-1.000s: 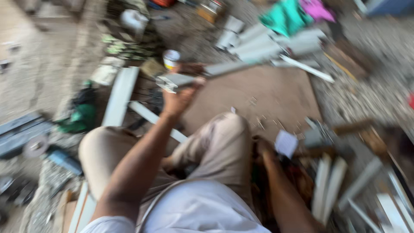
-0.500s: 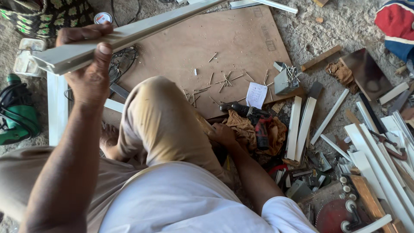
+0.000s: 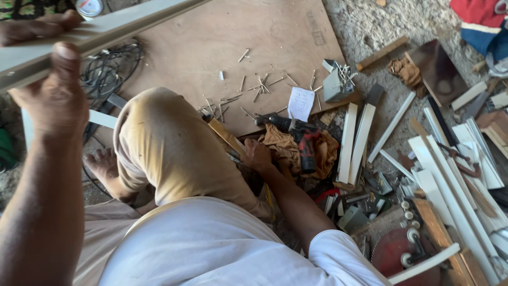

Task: The person assembles white metal frame components while sitting on the floor. They use a power drill to drive screws, a screwdriver to tighten fasteners, and pliers to adjust parts, working with multiple frame pieces and screws.

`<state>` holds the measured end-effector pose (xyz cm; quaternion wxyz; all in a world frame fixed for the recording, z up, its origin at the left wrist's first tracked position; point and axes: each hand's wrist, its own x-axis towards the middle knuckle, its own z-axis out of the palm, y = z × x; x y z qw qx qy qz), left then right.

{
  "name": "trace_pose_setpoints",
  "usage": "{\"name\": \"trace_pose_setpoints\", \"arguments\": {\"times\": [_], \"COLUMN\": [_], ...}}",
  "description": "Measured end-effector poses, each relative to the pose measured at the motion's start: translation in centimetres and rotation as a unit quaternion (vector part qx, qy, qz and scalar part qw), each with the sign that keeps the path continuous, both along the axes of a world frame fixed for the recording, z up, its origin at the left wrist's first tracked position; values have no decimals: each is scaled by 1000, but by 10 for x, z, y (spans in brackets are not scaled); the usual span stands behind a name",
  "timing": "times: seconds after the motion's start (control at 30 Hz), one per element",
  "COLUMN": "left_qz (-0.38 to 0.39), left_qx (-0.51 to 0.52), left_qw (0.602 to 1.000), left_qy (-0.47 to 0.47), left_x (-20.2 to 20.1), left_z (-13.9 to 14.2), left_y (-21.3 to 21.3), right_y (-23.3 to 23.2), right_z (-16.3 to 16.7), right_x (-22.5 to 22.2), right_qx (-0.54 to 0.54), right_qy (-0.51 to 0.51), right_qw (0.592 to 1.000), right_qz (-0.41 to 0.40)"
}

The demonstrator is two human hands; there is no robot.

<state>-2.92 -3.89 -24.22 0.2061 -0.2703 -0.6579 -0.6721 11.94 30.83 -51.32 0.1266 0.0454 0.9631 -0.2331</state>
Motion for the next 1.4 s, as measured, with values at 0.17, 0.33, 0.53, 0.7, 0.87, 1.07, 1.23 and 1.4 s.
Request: {"name": "trace_pose_setpoints", "arguments": {"times": [0.17, 0.33, 0.53, 0.7, 0.87, 1.07, 1.23, 1.4], "left_qz": [-26, -73, -44, -23, -4, 22, 54, -26], "left_qx": [-36, -47, -42, -56, -59, -52, -5, 226], "left_qw": [999, 995, 993, 991, 989, 987, 988, 963], "left_qy": [-5, -43, -105, -121, -135, -147, -144, -147], "left_x": [-7, -16, -9, -6, -7, -9, -9, -24], "left_z": [-23, -42, -41, -33, -34, -33, -31, -26], "left_y": [-19, -32, -40, -37, -34, -29, -19, 16], "right_y": [9, 50, 95, 112, 118, 71, 49, 47], "right_z": [7, 12, -4, -9, 23, 31, 15, 19], "right_x": [9, 12, 27, 35, 35, 40, 76, 84], "right_qx": [30, -107, 136, 170, 170, 211, 211, 203], "right_qy": [95, 20, 48, 30, -4, 99, -100, -89], "right_qw": [989, 986, 990, 985, 983, 972, 971, 975], "right_qz": [-107, -128, 8, 2, -73, 37, 59, -13]}}
